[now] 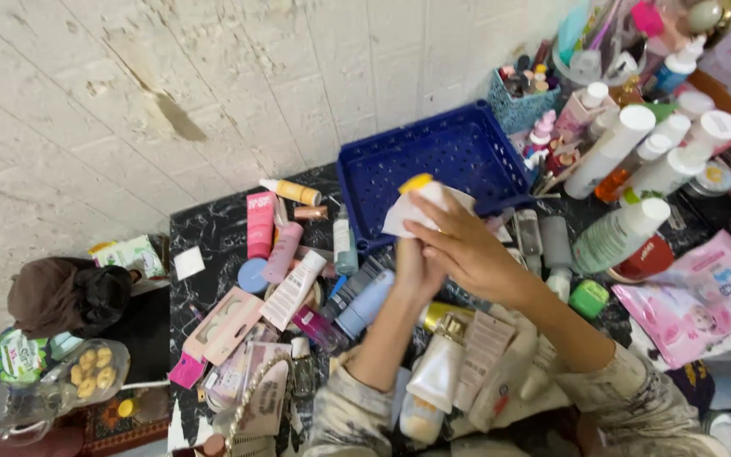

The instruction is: Organizes and cleans various skincare and cosmetic bottles on a vanity table.

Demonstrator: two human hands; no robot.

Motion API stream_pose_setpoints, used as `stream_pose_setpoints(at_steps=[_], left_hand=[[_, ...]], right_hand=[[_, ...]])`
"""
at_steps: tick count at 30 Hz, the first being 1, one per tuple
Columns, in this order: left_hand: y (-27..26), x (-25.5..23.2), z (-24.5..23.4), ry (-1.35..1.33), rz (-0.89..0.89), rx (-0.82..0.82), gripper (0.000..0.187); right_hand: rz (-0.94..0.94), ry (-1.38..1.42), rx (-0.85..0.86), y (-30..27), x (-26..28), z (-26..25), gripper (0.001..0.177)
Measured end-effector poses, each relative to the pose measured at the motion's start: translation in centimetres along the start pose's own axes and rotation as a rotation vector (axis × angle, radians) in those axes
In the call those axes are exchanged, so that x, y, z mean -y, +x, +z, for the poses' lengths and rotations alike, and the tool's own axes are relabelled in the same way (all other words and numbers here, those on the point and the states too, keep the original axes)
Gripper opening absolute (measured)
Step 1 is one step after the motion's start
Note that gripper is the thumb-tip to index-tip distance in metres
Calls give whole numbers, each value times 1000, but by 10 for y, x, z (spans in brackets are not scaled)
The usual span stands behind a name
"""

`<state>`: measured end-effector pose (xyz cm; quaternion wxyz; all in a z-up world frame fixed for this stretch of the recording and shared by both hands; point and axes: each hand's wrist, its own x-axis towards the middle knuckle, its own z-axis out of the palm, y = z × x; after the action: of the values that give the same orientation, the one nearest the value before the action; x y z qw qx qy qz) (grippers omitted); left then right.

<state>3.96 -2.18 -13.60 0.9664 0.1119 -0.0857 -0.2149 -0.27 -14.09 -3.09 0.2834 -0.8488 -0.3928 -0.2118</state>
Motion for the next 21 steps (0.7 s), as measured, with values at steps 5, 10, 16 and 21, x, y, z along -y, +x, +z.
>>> stream_pose_setpoints(at_steps=[5,10,16,21], left_hand=[[-7,-8,49,511,107,-168,54],[-17,-39,63,1465,528,-102,50],[-19,-45,71,1571,549,-256,32],[-18,-44,57,1529,438,-193,36]], right_hand=[[88,64,-22,20,3,-7,52],[148,-61,-271,41,6,-7,51],[266,-138,-343,36,-26,9,18],[204,-202,-513,34,-21,1,26]])
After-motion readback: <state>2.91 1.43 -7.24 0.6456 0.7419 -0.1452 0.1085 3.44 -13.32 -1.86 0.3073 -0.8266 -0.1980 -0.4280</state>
